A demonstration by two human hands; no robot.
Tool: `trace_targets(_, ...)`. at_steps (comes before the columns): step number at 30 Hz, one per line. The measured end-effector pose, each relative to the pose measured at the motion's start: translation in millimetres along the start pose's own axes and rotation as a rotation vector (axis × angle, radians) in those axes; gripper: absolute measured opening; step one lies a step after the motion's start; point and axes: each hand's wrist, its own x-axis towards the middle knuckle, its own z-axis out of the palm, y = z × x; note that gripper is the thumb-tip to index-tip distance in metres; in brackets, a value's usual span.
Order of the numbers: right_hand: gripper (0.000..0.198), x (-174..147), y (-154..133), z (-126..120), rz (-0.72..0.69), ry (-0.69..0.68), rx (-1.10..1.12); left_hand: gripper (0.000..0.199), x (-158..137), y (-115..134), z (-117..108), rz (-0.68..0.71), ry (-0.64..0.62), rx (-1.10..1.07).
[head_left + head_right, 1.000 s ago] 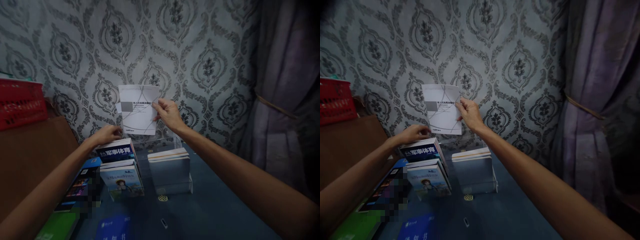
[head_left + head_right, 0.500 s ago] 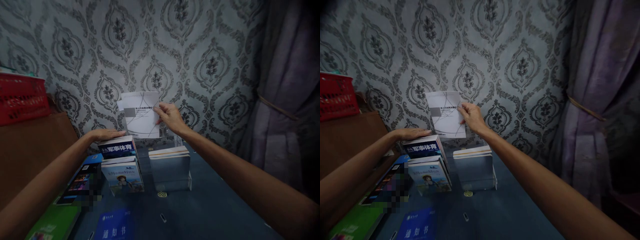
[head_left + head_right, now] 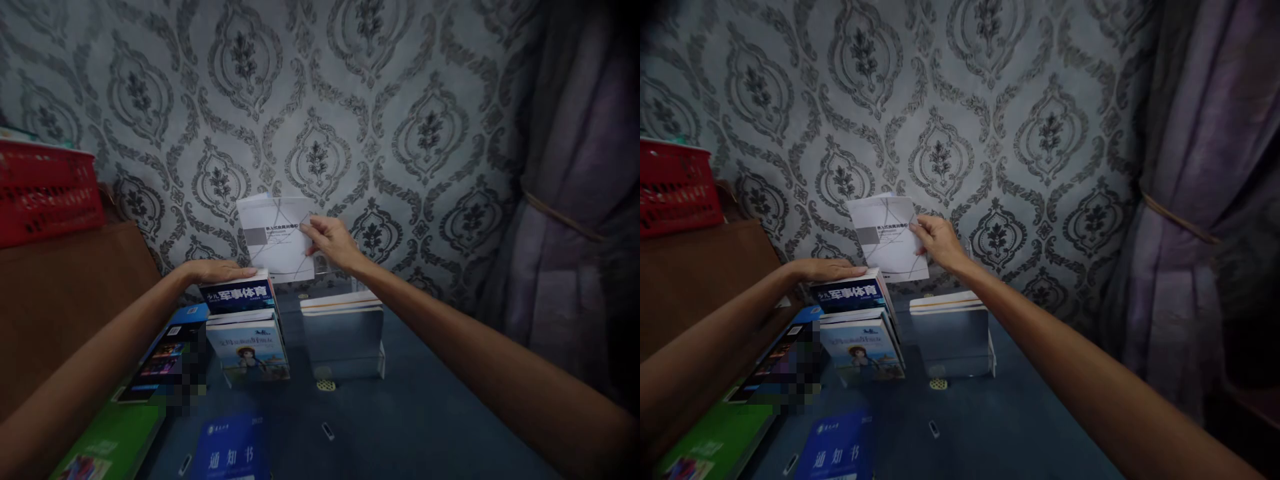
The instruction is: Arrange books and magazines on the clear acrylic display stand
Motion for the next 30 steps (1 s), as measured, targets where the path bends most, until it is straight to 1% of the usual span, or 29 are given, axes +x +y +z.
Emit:
trace_targets(3,0.046,2,-2,-14,-0.052,-0.028,-0.053,0.072,1,-1,1,-0.023,0.000,-0.049)
trace_targets(5,0.047,2,-3,-24,-0.054,-0.077,-0.103,0.071,1,-1,2,-0.029,-0.014,-0.090)
trace_targets(8,0.045,-3,1,-34,-0.013,-0.153,-0.124,0.071,3,-2,2,-0.035,0.000,-0.097)
trace_targets(11,0.042,-10,9,-31,0.062,-0.200,-0.075,0.066,5,-3,3,-0.039,0.049,-0.129)
trace_targets(16,0.041,-15,22,-8,0.164,-0.177,0.100,0.054,7,-8,4,-0.017,0.053,-0.243)
trace_targets(19,0.038,-13,25,11,0.194,-0.179,0.179,0.053,5,-13,2,0.035,0.095,-0.200)
trace_targets(22,0.034,-11,26,32,0.219,-0.181,0.228,0.055,1,-27,-1,0.124,0.149,-0.188)
trace_targets(25,0.033,-10,27,54,0.253,-0.174,0.278,0.051,-2,-48,-1,0.189,0.256,-0.258)
trace_targets(28,0.034,-9,28,74,0.275,-0.201,0.301,0.044,-2,-69,2,0.203,0.391,-0.340)
trace_targets(30,0.036,-8,29,84,0.280,-0.220,0.301,0.041,-1,-80,4,0.208,0.457,-0.350)
